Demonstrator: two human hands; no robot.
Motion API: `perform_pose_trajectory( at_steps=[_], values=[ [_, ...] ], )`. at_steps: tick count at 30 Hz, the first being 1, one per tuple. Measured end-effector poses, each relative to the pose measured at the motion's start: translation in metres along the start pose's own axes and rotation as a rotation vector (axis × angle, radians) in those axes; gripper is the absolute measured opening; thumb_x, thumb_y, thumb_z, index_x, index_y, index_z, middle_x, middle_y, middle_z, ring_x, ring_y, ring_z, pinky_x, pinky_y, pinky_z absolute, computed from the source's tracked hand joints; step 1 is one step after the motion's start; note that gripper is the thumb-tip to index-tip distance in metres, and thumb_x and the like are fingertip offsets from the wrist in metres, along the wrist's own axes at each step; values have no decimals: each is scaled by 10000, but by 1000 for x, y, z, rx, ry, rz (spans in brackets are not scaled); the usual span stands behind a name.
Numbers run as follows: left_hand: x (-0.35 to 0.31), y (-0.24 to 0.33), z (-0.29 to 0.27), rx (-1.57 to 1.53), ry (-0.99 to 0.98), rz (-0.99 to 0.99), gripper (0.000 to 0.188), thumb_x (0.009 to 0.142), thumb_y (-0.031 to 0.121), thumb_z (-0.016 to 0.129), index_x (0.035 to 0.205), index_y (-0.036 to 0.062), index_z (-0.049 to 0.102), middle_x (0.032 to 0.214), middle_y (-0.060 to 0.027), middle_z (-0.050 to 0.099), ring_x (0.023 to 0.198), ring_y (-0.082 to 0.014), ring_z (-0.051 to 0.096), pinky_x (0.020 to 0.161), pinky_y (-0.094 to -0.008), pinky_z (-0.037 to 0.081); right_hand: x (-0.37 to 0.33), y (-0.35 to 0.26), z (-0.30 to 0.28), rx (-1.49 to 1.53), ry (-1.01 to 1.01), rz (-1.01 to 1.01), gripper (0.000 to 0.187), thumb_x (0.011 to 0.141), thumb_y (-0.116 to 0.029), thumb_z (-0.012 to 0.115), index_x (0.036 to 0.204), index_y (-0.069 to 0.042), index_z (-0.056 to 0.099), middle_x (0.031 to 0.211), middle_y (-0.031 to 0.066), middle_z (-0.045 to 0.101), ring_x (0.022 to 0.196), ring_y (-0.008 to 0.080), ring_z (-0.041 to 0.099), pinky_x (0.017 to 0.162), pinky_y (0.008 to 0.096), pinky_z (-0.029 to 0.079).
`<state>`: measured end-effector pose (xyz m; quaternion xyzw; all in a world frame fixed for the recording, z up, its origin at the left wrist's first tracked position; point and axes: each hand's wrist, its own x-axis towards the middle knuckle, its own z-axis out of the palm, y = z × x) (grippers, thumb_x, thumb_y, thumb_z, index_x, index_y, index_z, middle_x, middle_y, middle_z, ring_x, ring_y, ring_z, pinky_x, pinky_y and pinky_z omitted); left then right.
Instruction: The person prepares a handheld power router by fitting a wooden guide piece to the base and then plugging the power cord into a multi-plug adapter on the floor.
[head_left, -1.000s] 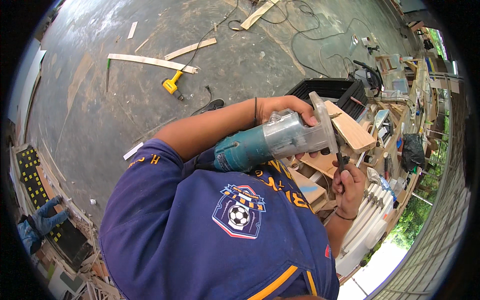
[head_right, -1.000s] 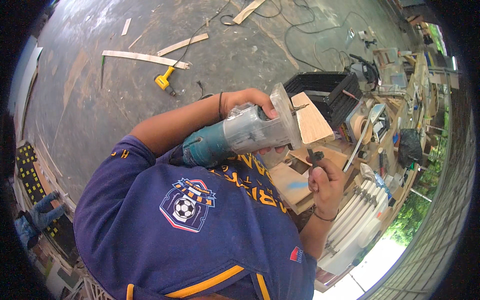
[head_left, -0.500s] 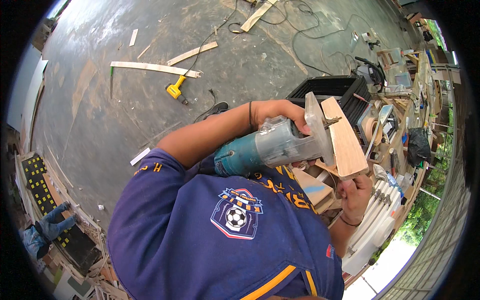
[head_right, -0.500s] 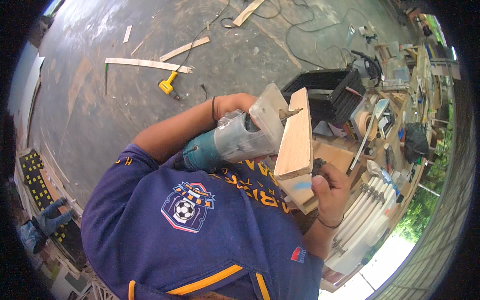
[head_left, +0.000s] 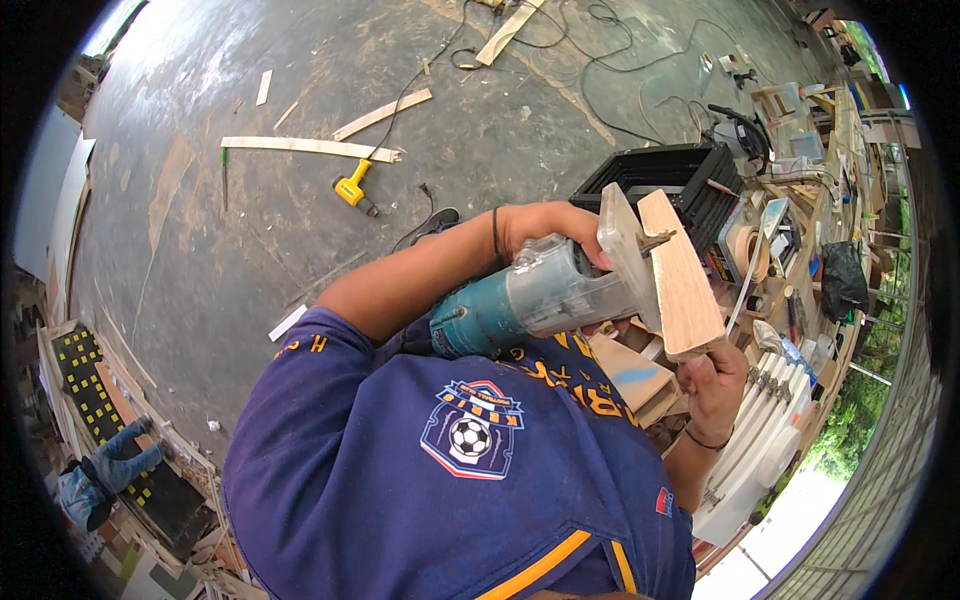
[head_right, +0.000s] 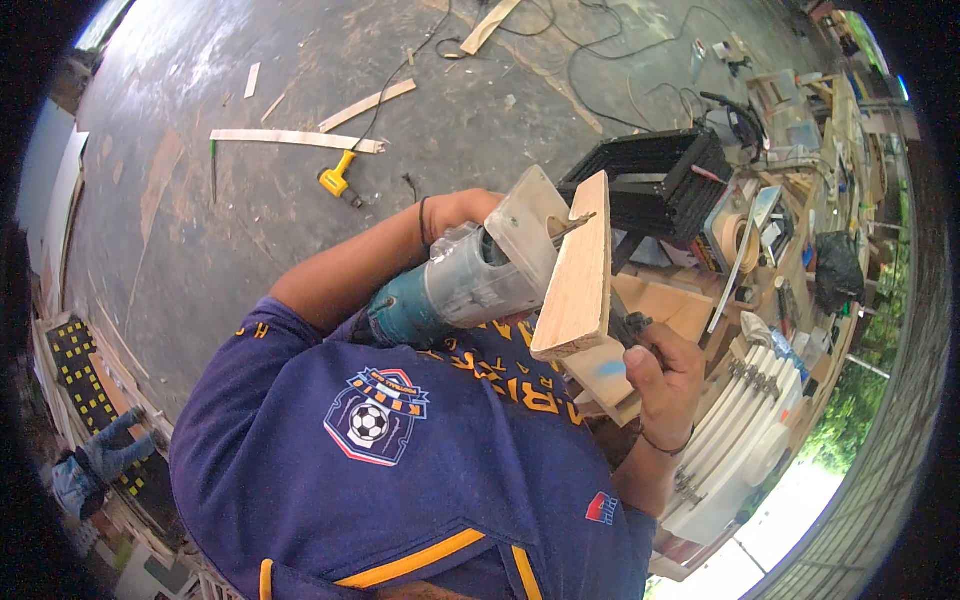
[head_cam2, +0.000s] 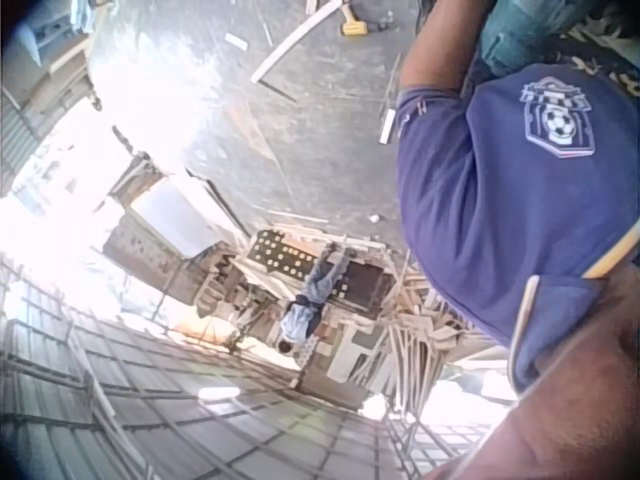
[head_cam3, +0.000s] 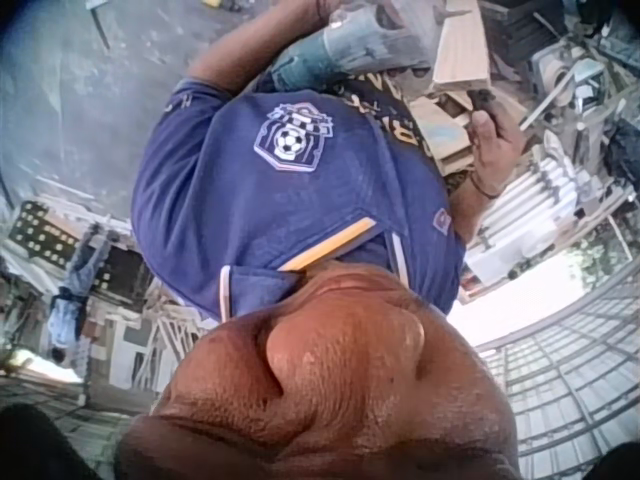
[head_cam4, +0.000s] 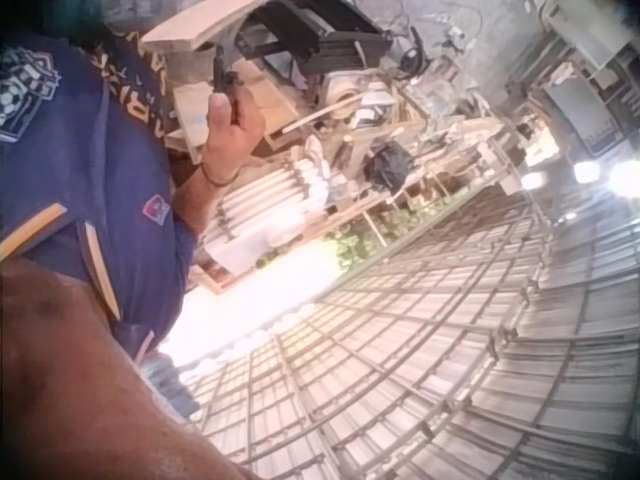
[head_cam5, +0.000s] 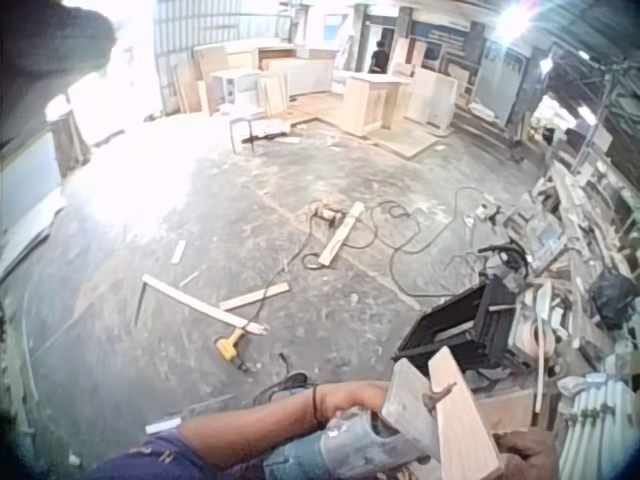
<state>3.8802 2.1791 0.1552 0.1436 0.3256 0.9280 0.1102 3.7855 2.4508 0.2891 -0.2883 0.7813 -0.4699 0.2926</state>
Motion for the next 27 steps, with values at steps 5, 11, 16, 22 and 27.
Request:
perform_pose_trajectory(
  at_steps=[5,11,16,22,27],
  values=[
    [1,15,16,-124,62,-101,441,772,84,648,1178,-67,565,1119,-171,633,1009,-237,613,892,-327,495,2,1,-2,-12,-8,-10,375,806,-326,688,782,32,579,600,-7,488,543,63,444,493,220,333],
    [3,14,14,-209,3,-126,443,779,96,634,1183,-71,557,1113,-184,633,986,-252,628,879,-357,508,2,5,-4,-15,-7,-3,390,810,-348,697,826,30,606,626,-13,511,571,53,457,507,213,339],
    [7,20,17,36,-32,-69,456,778,102,628,1193,-69,547,1098,-196,634,970,-270,635,865,-378,517,4,2,2,37,2,-14,469,804,-429,706,849,29,614,675,-33,507,618,47,428,536,208,315],
    [9,21,16,-17,-19,-111,477,775,109,630,1207,-68,533,1089,-206,632,964,-286,637,860,-394,519,8,2,-1,-39,-9,-15,474,814,-443,695,853,24,616,671,-38,494,622,54,407,538,218,308],
    [9,17,13,-210,39,-195,488,775,111,633,1216,-68,526,1099,-205,629,968,-282,636,868,-389,515,9,0,1,-14,-15,-20,469,815,-431,699,852,29,614,673,-27,514,630,59,431,549,218,334]
  ],
)
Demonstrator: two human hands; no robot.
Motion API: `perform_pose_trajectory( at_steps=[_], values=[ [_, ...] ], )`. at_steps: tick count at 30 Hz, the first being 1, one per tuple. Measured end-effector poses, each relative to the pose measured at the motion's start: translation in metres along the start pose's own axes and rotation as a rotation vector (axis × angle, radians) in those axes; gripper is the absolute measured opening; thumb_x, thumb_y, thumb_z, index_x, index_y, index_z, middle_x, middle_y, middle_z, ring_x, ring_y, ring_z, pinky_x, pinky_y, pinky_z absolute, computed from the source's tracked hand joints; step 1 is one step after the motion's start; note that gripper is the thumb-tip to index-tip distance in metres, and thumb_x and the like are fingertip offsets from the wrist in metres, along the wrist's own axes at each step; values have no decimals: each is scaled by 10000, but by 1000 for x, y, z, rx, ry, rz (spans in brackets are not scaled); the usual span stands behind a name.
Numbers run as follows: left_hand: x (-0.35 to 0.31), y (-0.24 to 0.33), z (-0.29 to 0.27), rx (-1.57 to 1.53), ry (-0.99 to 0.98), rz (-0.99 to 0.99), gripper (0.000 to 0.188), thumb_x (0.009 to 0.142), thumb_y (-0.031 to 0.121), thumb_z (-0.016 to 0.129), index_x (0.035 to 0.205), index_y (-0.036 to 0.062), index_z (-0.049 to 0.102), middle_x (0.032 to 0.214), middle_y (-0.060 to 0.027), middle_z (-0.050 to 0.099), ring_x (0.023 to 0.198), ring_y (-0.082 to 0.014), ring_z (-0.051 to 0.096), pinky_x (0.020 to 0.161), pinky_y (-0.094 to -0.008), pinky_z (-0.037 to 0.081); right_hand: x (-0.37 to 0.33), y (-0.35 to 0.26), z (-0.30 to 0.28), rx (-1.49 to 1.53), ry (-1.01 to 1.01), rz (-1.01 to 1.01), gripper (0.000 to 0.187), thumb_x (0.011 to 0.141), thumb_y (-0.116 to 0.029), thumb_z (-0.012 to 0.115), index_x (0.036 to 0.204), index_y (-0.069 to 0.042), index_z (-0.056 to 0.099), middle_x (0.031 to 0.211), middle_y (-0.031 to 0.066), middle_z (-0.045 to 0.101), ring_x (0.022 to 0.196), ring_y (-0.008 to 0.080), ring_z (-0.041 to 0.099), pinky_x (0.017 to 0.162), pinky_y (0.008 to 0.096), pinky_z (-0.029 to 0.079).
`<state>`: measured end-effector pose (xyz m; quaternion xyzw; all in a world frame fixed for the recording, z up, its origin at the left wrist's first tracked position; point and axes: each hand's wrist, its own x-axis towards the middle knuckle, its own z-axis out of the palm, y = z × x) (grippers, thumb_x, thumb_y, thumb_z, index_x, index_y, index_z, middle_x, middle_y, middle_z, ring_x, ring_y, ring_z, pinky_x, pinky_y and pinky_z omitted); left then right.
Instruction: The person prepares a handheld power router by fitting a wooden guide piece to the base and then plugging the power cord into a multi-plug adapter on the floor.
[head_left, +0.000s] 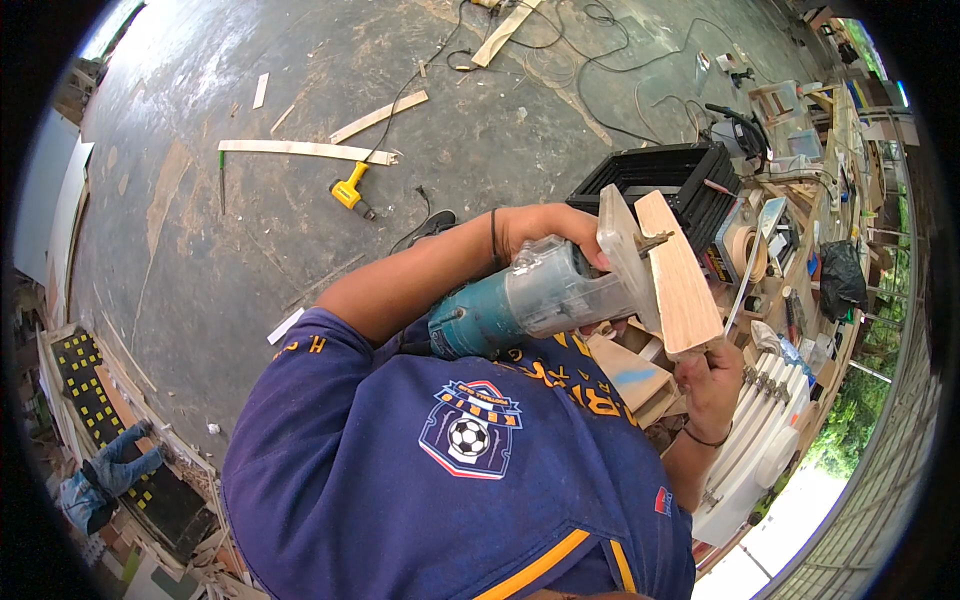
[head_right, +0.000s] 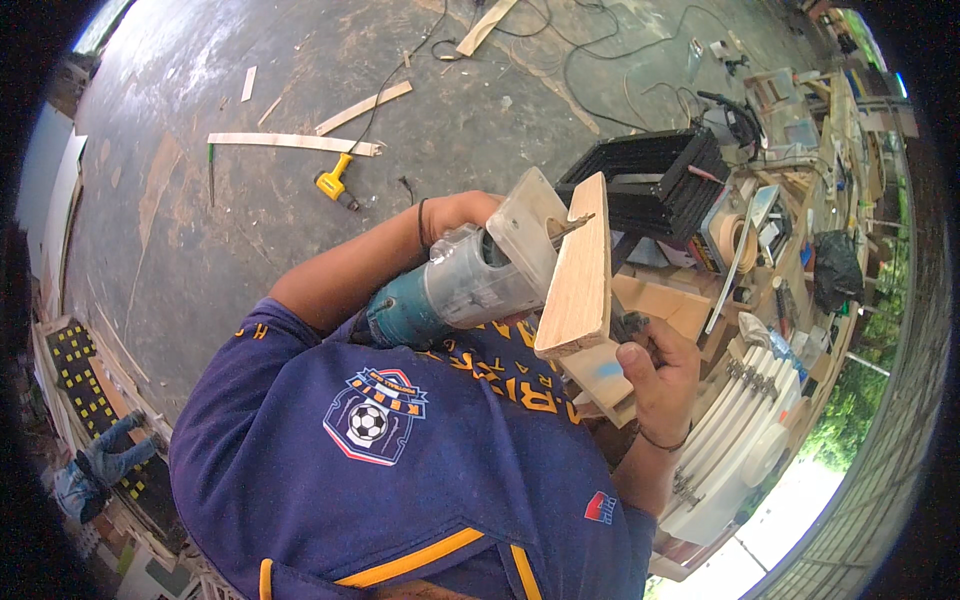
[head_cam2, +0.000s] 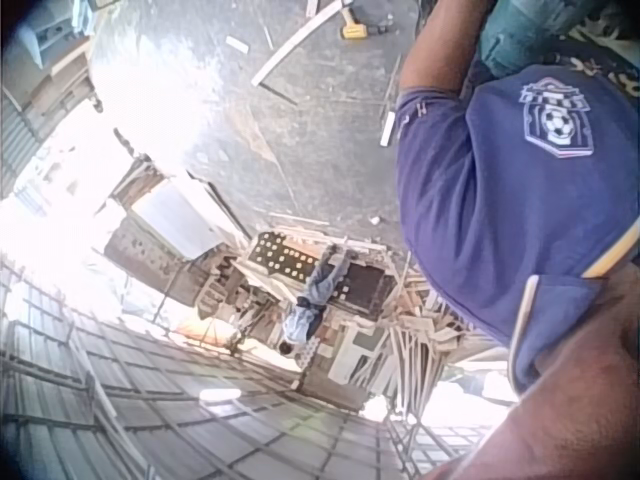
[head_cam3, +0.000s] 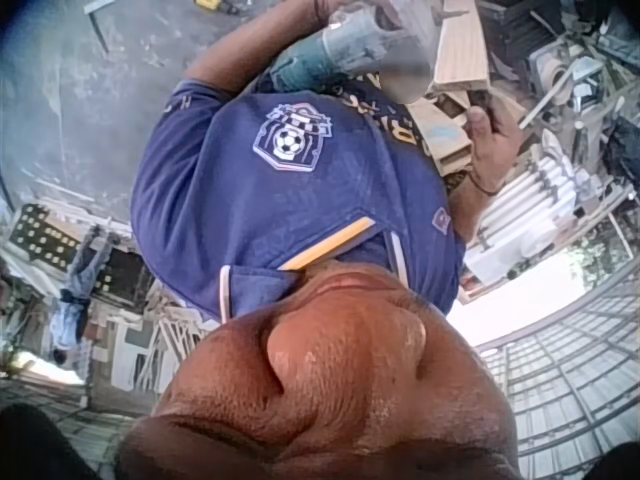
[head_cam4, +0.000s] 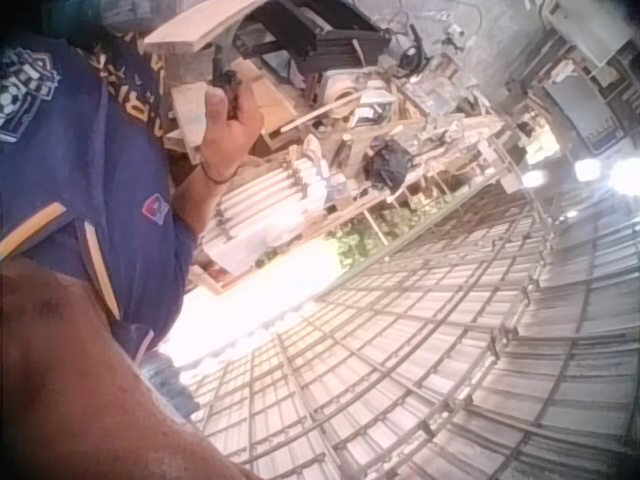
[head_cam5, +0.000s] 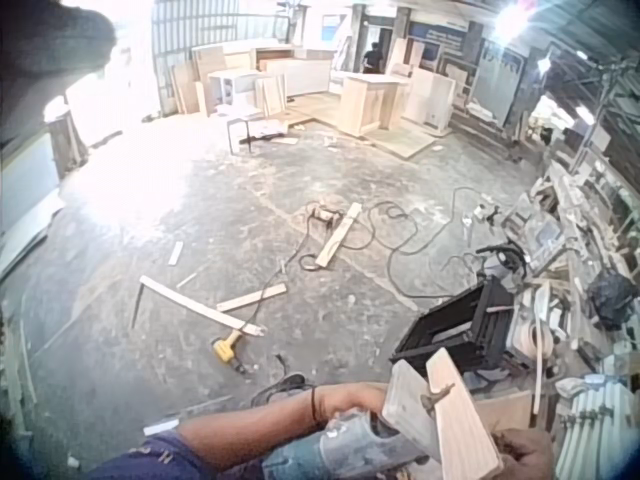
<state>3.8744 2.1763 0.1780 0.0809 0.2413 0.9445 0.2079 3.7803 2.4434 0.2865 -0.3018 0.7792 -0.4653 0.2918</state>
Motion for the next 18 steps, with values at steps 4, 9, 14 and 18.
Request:
perform_pose_trajectory(
  at_steps=[4,9,14,18],
  values=[
    [-1,0,4,28,46,6,483,776,109,633,1212,-70,530,1101,-202,631,971,-279,635,874,-385,512,-1,4,-6,-8,-30,8,463,816,-414,702,885,38,627,677,-22,537,634,61,452,566,211,356],
    [-2,1,4,109,10,54,460,779,107,634,1196,-67,548,1107,-188,634,985,-263,631,882,-371,508,-2,3,-6,-37,-35,14,474,817,-409,702,945,43,640,702,-16,548,645,64,462,578,207,363],
    [-5,5,7,360,-6,118,450,780,109,632,1189,-65,557,1109,-183,635,997,-262,629,892,-368,503,-3,-3,-9,-53,-9,13,460,819,-357,711,1052,32,631,842,12,587,702,79,498,612,222,390],
    [-5,5,6,237,-73,89,456,780,101,637,1197,-63,553,1126,-176,629,1020,-259,620,909,-367,494,5,-21,-1,-64,69,-228,391,821,-266,706,1070,25,626,906,42,607,729,99,525,640,232,418]
  ],
)
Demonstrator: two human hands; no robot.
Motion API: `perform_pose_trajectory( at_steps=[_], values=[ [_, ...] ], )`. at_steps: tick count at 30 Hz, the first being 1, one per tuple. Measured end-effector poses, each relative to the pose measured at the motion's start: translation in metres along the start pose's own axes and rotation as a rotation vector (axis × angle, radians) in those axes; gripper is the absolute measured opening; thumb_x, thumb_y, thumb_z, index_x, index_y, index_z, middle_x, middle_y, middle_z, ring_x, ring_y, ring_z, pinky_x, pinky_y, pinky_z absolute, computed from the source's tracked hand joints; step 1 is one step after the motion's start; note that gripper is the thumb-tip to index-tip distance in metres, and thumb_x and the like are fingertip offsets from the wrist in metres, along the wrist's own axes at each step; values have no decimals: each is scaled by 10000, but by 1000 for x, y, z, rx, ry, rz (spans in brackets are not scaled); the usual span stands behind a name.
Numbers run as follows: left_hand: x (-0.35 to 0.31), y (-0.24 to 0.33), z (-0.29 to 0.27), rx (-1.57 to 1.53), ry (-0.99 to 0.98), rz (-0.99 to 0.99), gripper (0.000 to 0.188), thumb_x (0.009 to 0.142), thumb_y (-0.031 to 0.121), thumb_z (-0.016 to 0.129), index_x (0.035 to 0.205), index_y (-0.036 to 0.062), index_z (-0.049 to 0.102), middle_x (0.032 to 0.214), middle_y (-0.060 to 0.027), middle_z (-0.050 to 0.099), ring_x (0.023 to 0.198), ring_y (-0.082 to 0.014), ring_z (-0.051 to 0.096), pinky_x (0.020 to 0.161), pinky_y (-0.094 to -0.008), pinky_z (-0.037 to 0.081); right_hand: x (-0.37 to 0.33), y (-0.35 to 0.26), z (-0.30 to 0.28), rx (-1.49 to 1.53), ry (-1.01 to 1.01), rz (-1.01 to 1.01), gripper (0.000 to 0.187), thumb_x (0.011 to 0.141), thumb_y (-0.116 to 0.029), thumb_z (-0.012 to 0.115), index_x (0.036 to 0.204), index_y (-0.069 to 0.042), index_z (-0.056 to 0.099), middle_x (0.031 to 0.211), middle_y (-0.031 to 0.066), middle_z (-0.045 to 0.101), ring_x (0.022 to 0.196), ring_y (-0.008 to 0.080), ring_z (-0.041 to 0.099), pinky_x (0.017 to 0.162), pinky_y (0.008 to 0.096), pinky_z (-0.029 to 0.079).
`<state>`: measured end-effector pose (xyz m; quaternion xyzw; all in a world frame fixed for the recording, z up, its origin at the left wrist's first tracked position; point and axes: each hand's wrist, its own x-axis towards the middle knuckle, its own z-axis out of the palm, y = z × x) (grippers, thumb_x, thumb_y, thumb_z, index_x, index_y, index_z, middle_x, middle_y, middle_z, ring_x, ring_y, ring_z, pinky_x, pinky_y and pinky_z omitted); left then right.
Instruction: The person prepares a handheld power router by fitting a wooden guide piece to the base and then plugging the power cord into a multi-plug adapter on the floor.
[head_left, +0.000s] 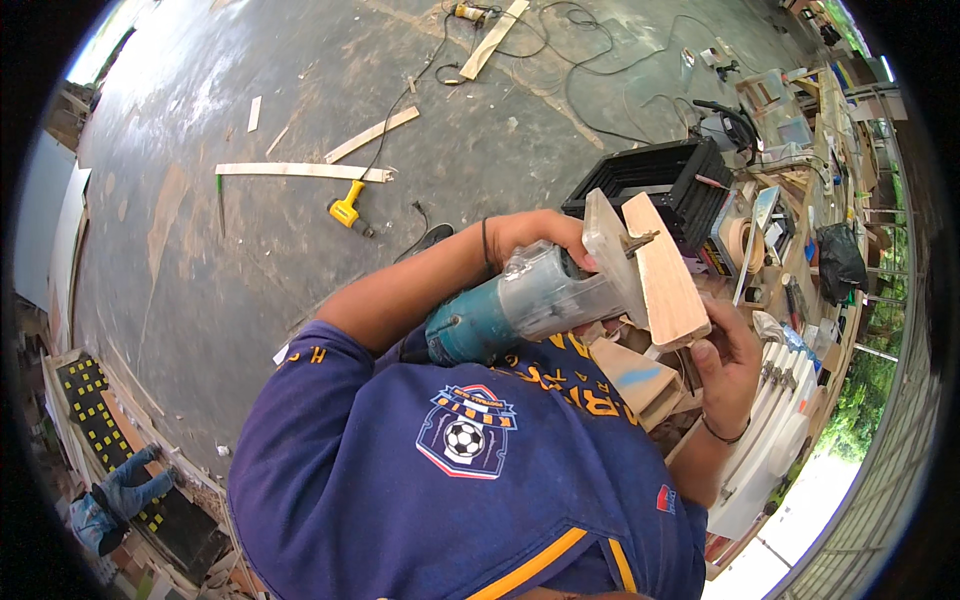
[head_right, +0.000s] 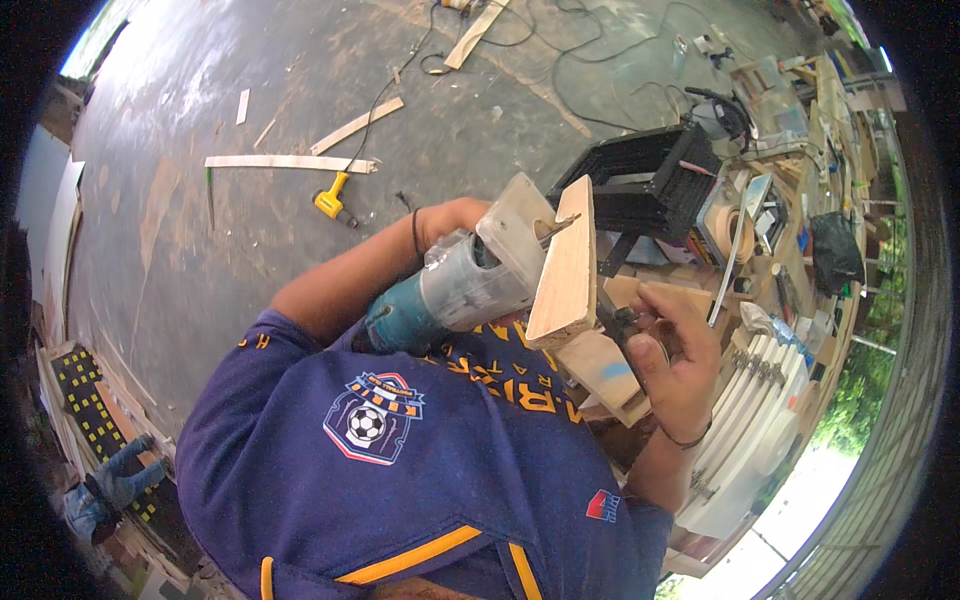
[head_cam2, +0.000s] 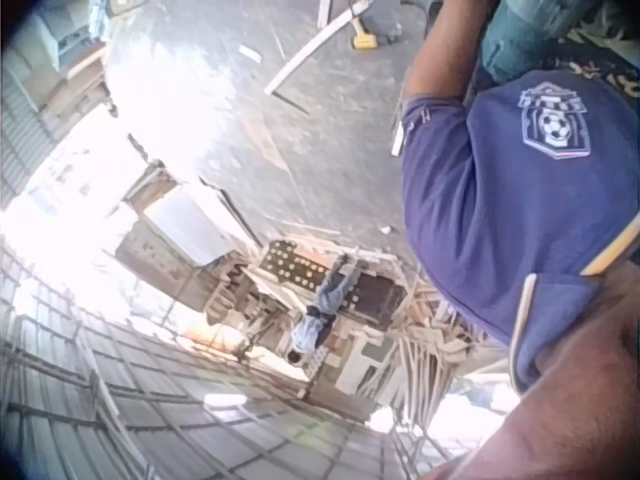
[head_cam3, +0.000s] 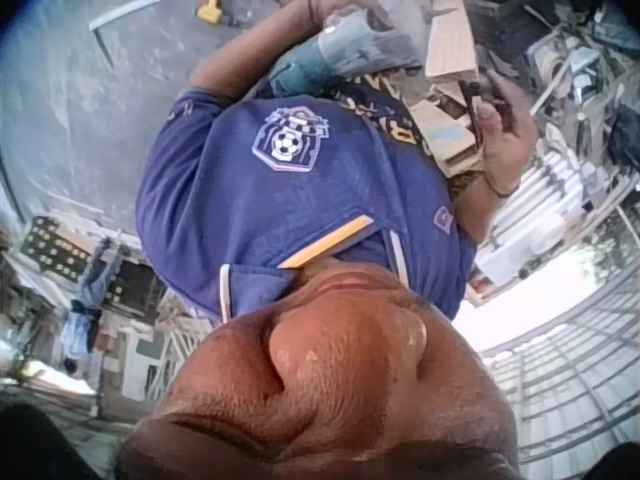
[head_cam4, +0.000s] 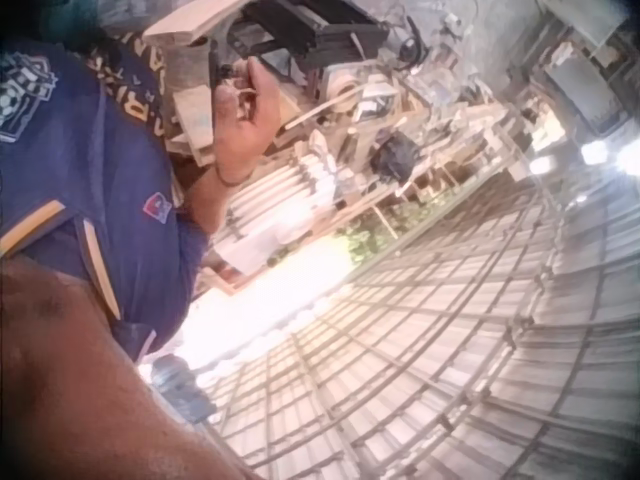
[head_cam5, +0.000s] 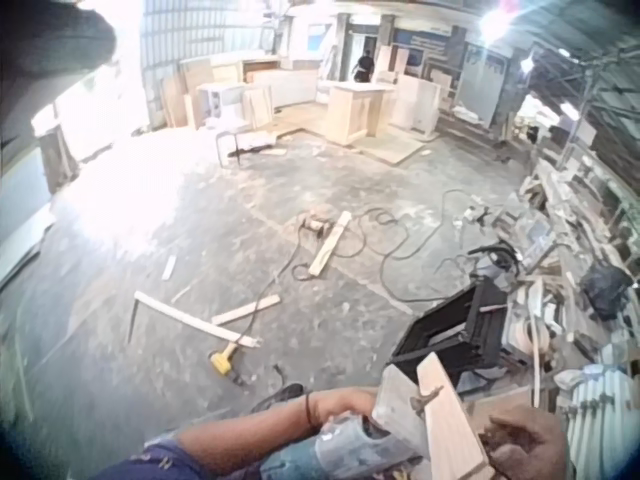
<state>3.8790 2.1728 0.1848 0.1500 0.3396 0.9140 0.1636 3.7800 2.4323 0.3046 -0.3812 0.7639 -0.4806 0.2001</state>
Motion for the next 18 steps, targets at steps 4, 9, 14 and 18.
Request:
perform_pose_trajectory(
  at_steps=[4,9,14,18],
  values=[
    [-4,-12,-10,-4,43,30,443,786,74,643,1199,-59,557,1156,-154,620,1065,-233,595,933,-355,478,9,-10,-3,-239,-102,-93,291,804,-147,698,1034,19,634,868,59,607,709,104,532,632,228,423],
    [-5,-18,-12,-196,56,-48,411,792,55,641,1182,-56,575,1170,-143,615,1087,-214,581,942,-342,473,9,-12,6,-286,-41,-37,238,778,-44,693,1006,6,650,776,53,604,635,97,521,577,229,410],
    [-4,-20,-15,-136,108,-75,483,792,132,661,1218,-64,544,1200,-165,601,1079,-241,595,933,-373,477,14,-22,8,-322,-85,-25,236,791,-49,681,1021,-1,655,744,45,608,620,95,524,582,225,419],
    [-3,-17,-13,-276,-3,-78,453,794,79,618,1212,-74,533,1162,-186,613,1050,-266,605,912,-373,492,17,-15,4,-237,-156,4,248,802,-76,671,1037,1,654,751,50,607,622,102,524,598,228,423]
  ],
)
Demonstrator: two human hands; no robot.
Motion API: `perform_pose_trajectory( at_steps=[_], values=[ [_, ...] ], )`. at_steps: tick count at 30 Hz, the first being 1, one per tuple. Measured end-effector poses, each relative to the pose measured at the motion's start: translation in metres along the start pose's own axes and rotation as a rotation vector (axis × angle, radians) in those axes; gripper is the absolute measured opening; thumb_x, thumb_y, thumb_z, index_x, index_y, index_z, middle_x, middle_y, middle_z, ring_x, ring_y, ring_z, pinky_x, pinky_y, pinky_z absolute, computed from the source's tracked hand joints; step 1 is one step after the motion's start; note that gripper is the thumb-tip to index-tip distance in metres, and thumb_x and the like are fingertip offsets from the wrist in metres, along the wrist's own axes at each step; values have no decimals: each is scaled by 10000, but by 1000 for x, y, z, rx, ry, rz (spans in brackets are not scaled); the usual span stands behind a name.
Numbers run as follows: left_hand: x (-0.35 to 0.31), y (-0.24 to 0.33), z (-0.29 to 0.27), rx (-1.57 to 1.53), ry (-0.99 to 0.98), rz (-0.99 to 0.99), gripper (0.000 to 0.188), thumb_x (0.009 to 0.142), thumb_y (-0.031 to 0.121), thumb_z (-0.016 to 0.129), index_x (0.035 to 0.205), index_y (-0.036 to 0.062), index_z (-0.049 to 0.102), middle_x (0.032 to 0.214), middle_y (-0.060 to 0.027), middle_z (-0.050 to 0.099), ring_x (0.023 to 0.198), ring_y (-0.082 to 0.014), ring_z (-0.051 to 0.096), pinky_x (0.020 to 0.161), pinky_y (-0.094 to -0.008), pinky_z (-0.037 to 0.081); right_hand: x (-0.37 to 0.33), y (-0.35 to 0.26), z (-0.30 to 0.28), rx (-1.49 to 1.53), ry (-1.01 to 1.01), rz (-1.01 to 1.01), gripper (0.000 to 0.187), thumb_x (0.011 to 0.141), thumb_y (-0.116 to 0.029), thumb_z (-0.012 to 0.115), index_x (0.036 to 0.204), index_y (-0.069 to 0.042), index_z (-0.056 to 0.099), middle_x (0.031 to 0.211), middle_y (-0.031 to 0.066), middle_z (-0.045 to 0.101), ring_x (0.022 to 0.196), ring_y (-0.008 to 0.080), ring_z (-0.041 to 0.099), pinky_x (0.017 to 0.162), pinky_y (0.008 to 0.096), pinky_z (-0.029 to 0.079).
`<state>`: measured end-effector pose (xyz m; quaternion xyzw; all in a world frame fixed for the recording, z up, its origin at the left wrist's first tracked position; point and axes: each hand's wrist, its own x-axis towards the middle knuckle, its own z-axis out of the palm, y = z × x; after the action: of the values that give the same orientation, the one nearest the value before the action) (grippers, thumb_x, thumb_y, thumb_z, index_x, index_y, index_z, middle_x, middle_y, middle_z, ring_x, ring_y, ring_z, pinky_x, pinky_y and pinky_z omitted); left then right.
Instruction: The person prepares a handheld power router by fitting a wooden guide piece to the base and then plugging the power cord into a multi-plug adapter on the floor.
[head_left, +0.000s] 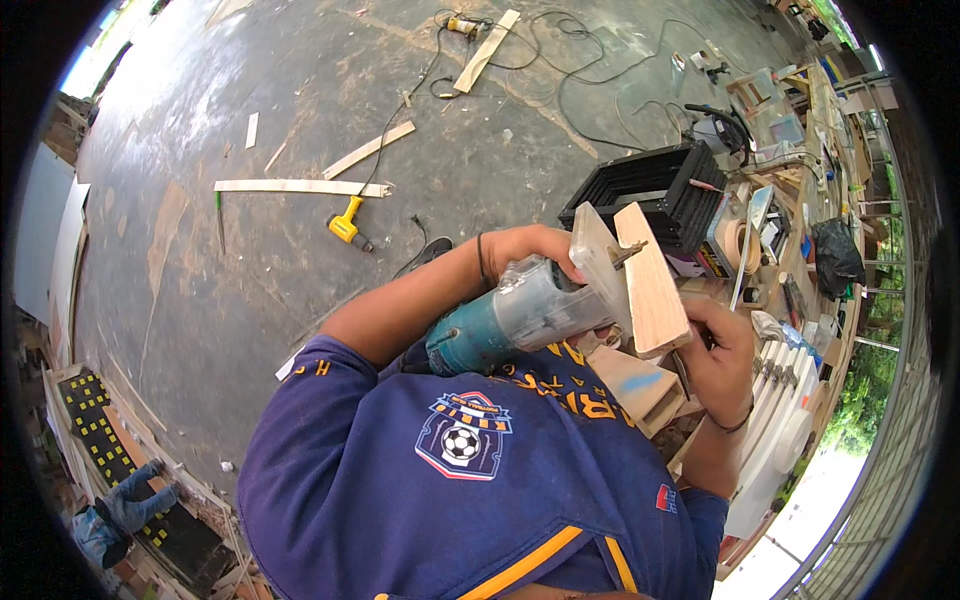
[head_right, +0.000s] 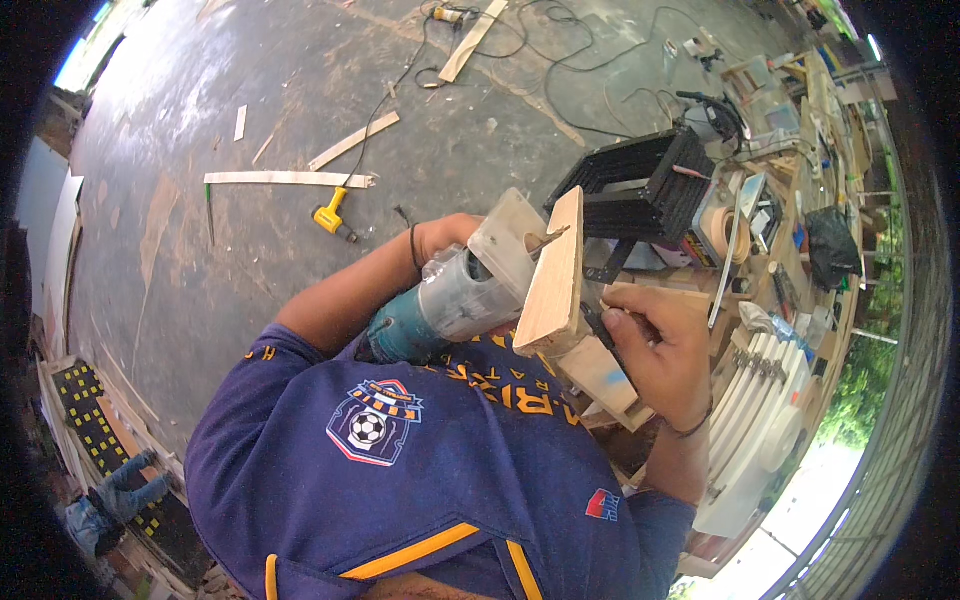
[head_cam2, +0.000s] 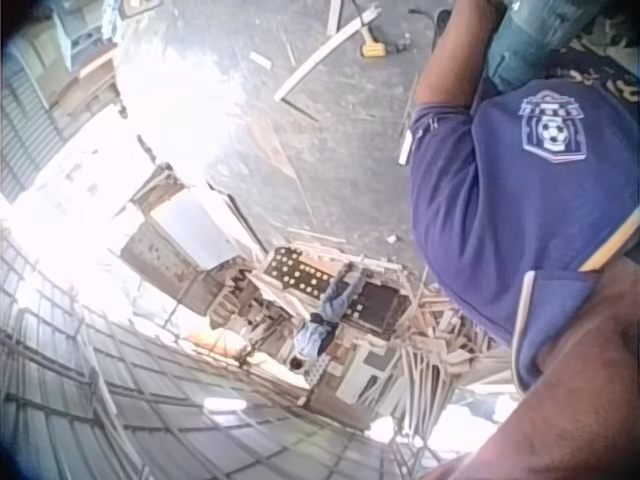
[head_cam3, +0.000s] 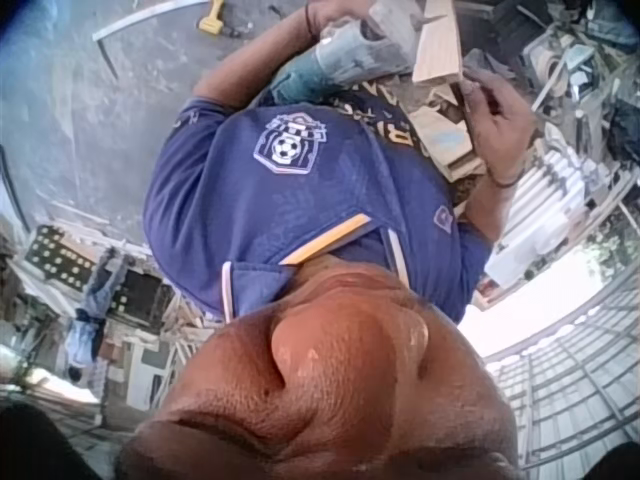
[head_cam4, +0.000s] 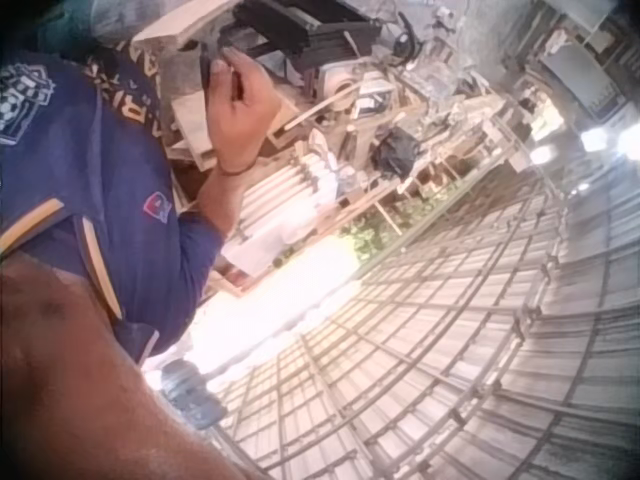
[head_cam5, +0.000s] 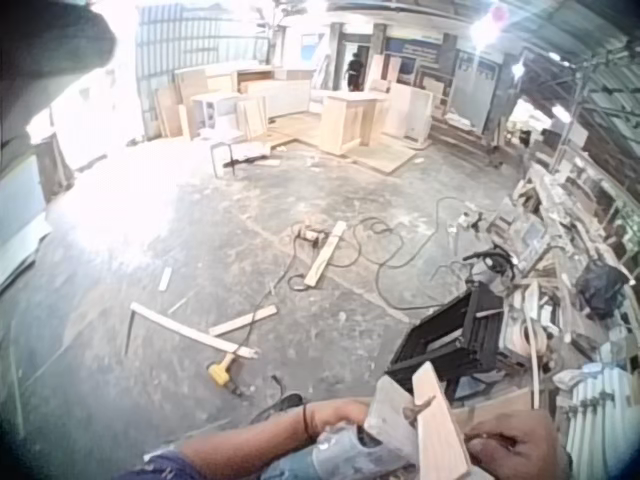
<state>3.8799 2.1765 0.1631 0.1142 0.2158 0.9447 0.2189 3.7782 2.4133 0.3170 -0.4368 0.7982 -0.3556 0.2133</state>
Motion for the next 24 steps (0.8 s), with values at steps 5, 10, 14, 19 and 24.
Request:
perform_pose_trajectory(
  at_steps=[5,10,14,19,24],
  values=[
    [-1,2,4,17,50,-5,479,795,105,603,1229,-75,509,1137,-223,611,1025,-317,613,891,-410,501,8,-5,-26,-19,-197,-80,296,767,-127,698,1028,8,664,768,62,608,667,127,540,638,258,431],
    [-9,-29,-60,-125,55,4,409,814,137,631,1162,-73,591,1206,-173,603,1092,-259,593,947,-398,463,12,-1,-30,27,-235,-39,335,750,-221,733,984,11,671,768,76,616,678,149,547,639,274,433],
    [0,10,14,268,8,11,507,788,116,569,1249,-77,482,1111,-278,599,962,-388,626,838,-463,523,13,9,-26,-21,-181,-53,321,754,-251,740,919,14,668,769,86,621,664,156,545,616,276,433],
    [0,13,19,273,17,21,511,782,112,574,1247,-79,482,1123,-277,596,974,-387,626,833,-473,531,13,3,-25,-59,-164,-113,285,784,-263,728,845,5,655,738,80,606,630,164,537,594,277,428],
    [1,11,19,142,42,-22,513,779,102,576,1250,-80,483,1138,-269,593,981,-378,626,832,-477,535,9,11,-21,-80,-139,-42,267,808,-251,704,753,-6,614,643,69,556,575,163,511,540,288,391]
  ],
)
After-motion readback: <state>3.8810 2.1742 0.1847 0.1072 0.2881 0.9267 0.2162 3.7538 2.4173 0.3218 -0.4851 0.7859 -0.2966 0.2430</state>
